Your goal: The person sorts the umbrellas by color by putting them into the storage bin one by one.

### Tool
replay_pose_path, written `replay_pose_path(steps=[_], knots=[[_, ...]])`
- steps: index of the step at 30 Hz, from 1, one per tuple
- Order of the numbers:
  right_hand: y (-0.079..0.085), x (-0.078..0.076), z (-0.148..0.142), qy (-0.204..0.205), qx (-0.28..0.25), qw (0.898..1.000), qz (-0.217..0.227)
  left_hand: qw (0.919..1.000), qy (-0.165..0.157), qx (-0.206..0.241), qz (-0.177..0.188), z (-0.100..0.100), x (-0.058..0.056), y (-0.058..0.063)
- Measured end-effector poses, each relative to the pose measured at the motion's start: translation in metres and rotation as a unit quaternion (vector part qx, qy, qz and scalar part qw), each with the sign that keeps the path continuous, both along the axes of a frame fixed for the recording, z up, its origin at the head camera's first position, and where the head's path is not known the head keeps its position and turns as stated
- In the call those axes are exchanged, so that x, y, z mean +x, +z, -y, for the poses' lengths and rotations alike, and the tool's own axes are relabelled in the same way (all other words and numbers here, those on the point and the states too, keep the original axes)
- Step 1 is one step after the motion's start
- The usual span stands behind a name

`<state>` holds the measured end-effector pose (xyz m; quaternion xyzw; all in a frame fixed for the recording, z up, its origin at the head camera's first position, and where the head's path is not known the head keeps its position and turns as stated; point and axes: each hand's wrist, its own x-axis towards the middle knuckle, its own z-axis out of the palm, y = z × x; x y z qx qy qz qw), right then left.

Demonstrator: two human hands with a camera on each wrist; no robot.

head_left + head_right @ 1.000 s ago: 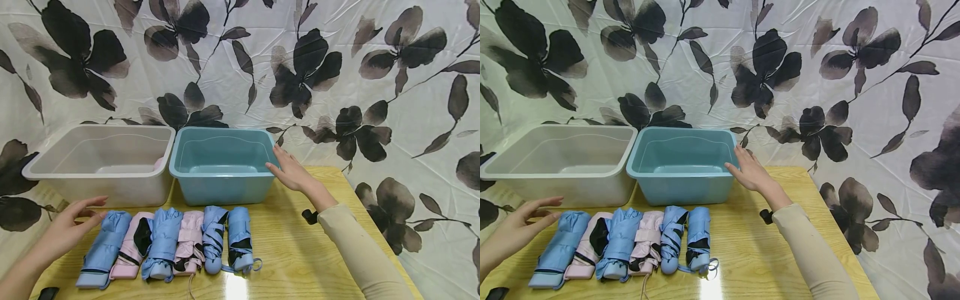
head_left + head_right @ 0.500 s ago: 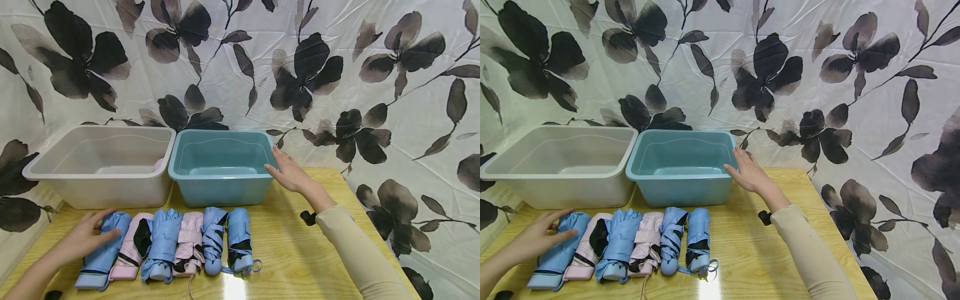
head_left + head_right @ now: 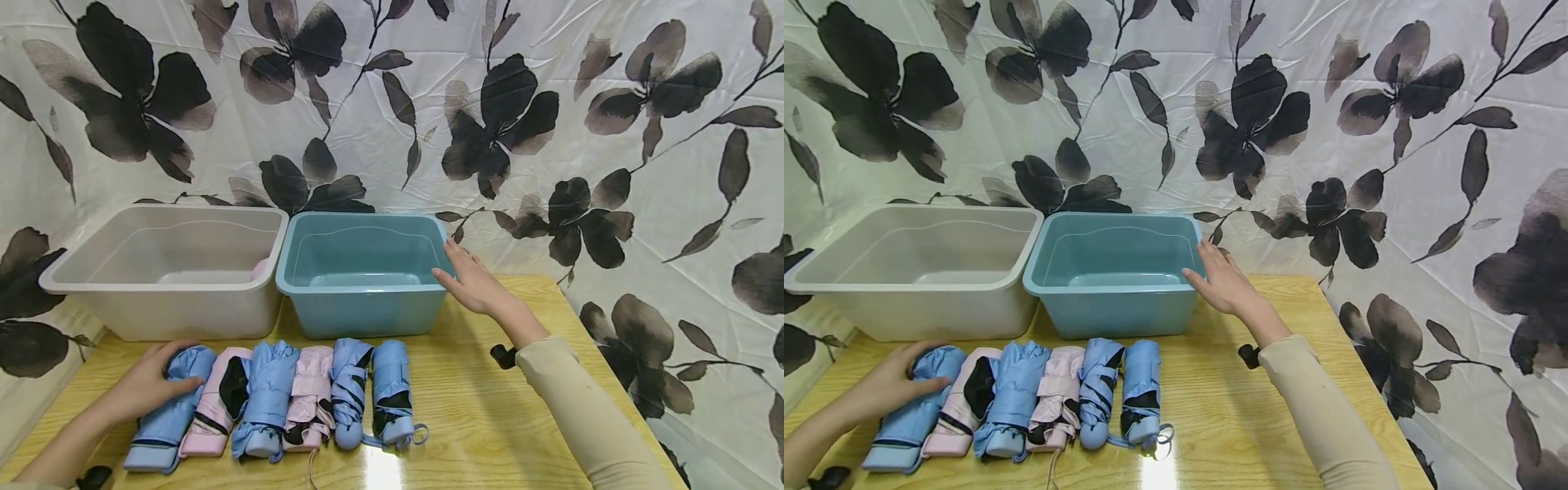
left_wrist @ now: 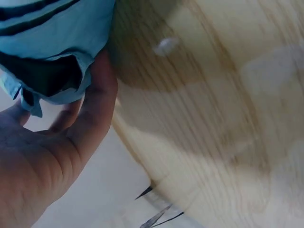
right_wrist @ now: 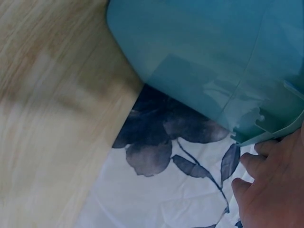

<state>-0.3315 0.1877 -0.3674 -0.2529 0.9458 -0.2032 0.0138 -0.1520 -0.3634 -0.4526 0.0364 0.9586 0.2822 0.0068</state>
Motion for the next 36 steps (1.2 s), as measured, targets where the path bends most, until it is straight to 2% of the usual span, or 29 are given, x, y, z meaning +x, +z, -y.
replay_pose_path(steps=[6,9,12,16,28,36], knots=[[0.002,0.003,0.0,0.001,-0.008,1.0,0.003,0.9999,0.012,0.006,-0.003,0.0,-0.001,0.0],[0.001,0.004,0.002,0.004,-0.01,1.0,0.004,0.9997,0.019,0.015,-0.008,0.002,0.003,-0.001],[-0.001,0.004,0.003,0.005,-0.009,1.0,0.003,0.999,0.028,0.023,-0.025,0.004,0.007,0.0],[-0.001,0.003,0.003,0.003,-0.009,1.0,0.001,0.9963,0.041,0.035,-0.066,0.005,0.012,0.005],[0.0,0.0,0.001,0.003,-0.006,1.0,-0.004,0.9852,0.07,0.069,-0.14,-0.007,0.021,0.038],[0.0,0.002,0.0,0.0,-0.005,1.0,-0.002,0.9794,0.084,0.106,-0.15,-0.027,0.023,0.064]])
